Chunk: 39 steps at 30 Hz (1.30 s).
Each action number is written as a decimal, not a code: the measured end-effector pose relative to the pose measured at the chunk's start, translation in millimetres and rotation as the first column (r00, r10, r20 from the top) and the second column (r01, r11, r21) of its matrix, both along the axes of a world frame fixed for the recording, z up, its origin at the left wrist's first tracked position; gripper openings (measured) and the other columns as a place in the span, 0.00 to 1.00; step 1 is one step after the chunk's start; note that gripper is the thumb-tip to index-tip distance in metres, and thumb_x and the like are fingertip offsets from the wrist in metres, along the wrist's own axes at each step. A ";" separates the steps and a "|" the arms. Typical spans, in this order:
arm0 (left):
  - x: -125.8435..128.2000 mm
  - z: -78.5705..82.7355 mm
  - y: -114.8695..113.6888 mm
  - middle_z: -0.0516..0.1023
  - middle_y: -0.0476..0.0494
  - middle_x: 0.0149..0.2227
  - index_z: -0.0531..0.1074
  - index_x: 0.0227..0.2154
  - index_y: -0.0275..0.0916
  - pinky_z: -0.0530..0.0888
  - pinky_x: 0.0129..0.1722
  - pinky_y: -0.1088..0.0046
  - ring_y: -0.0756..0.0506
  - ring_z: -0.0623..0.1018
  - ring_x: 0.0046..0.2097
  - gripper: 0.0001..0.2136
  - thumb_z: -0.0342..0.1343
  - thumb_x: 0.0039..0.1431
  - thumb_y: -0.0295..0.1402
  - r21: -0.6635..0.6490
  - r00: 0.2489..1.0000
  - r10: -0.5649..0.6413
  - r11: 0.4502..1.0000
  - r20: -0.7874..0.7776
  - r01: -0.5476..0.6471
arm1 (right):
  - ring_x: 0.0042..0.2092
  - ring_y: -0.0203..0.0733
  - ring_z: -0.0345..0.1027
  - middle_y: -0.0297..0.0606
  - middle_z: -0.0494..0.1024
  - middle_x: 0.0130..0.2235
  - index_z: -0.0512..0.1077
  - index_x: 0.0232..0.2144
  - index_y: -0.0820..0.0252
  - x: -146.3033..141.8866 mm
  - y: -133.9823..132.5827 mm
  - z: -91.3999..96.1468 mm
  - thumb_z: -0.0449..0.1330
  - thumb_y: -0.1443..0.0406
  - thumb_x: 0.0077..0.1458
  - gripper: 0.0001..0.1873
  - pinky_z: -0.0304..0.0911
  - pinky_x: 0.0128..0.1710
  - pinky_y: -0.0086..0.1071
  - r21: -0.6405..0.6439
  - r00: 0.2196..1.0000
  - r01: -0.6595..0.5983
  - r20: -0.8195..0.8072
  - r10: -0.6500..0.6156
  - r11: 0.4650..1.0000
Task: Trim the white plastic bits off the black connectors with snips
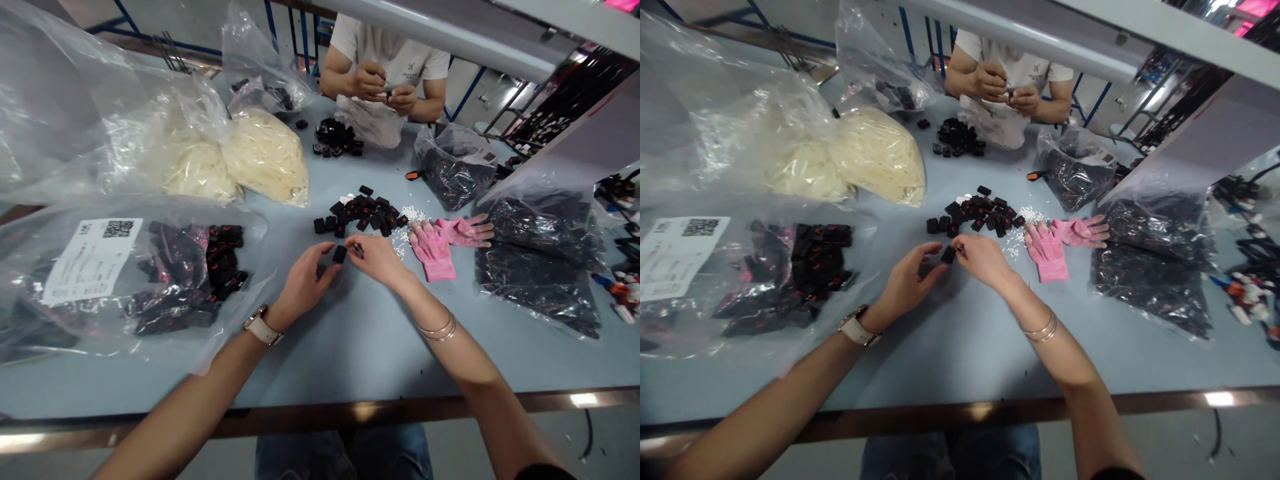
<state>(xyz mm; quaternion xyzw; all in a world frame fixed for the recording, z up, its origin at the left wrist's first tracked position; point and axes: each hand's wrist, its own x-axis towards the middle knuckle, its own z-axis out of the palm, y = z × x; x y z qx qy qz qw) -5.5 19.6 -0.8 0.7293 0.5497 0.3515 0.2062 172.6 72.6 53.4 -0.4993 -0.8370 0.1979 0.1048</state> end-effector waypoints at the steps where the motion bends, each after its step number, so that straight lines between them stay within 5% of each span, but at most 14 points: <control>1: 0.1 0.1 -0.8 0.76 0.39 0.48 0.65 0.51 0.40 0.76 0.43 0.64 0.42 0.78 0.45 0.15 0.54 0.61 0.33 0.000 1.000 -0.021 1.000 0.007 0.021 | 0.37 0.38 0.71 0.36 0.80 0.36 0.74 0.44 0.58 -1.1 -4.5 0.5 0.56 0.70 0.58 0.13 0.59 0.38 0.29 0.000 0.999 -0.043 -0.006 0.043 0.999; 7: -1.6 -6.0 0.0 0.79 0.41 0.43 0.69 0.43 0.40 0.76 0.46 0.61 0.41 0.78 0.45 0.10 0.54 0.58 0.28 -0.019 0.991 -0.109 0.994 -0.077 0.108 | 0.36 0.38 0.71 0.36 0.80 0.34 0.74 0.46 0.58 2.9 -11.9 6.1 0.56 0.69 0.58 0.14 0.57 0.36 0.29 0.006 1.000 -0.023 -0.004 0.023 1.000; 13: -5.9 -4.8 3.0 0.77 0.41 0.48 0.66 0.50 0.40 0.74 0.49 0.59 0.40 0.77 0.49 0.18 0.58 0.55 0.29 -0.058 0.991 -0.083 0.995 -0.102 0.077 | 0.34 0.39 0.72 0.38 0.81 0.35 0.77 0.40 0.59 31.1 -2.6 10.3 0.59 0.68 0.56 0.10 0.58 0.35 0.29 -0.042 0.991 0.112 0.078 -0.108 0.993; 19: -11.3 -3.5 4.9 0.78 0.38 0.44 0.70 0.45 0.38 0.74 0.49 0.57 0.37 0.76 0.48 0.14 0.58 0.56 0.33 -0.057 0.970 -0.034 0.998 -0.242 0.021 | 0.33 0.38 0.72 0.38 0.81 0.32 0.78 0.30 0.62 50.3 3.4 12.1 0.60 0.71 0.53 0.06 0.58 0.37 0.29 -0.132 0.980 0.149 0.150 -0.128 0.980; 31: -6.3 7.1 -2.1 0.79 0.45 0.36 0.69 0.49 0.39 0.75 0.37 0.70 0.47 0.79 0.32 0.16 0.40 0.65 0.33 -0.081 0.999 -0.043 0.996 -0.033 0.040 | 0.30 0.35 0.70 0.34 0.80 0.30 0.80 0.36 0.58 51.1 5.3 -0.4 0.65 0.68 0.50 0.08 0.56 0.31 0.27 -0.218 0.989 0.100 0.128 -0.073 0.971; 39: -6.4 3.3 1.4 0.77 0.41 0.44 0.73 0.41 0.39 0.76 0.35 0.69 0.48 0.76 0.31 0.11 0.52 0.60 0.37 -0.101 0.999 -0.049 0.994 -0.015 0.047 | 0.32 0.35 0.70 0.36 0.81 0.31 0.79 0.31 0.61 51.8 5.2 4.7 0.60 0.72 0.52 0.08 0.55 0.32 0.27 -0.209 0.991 0.062 0.132 -0.034 0.976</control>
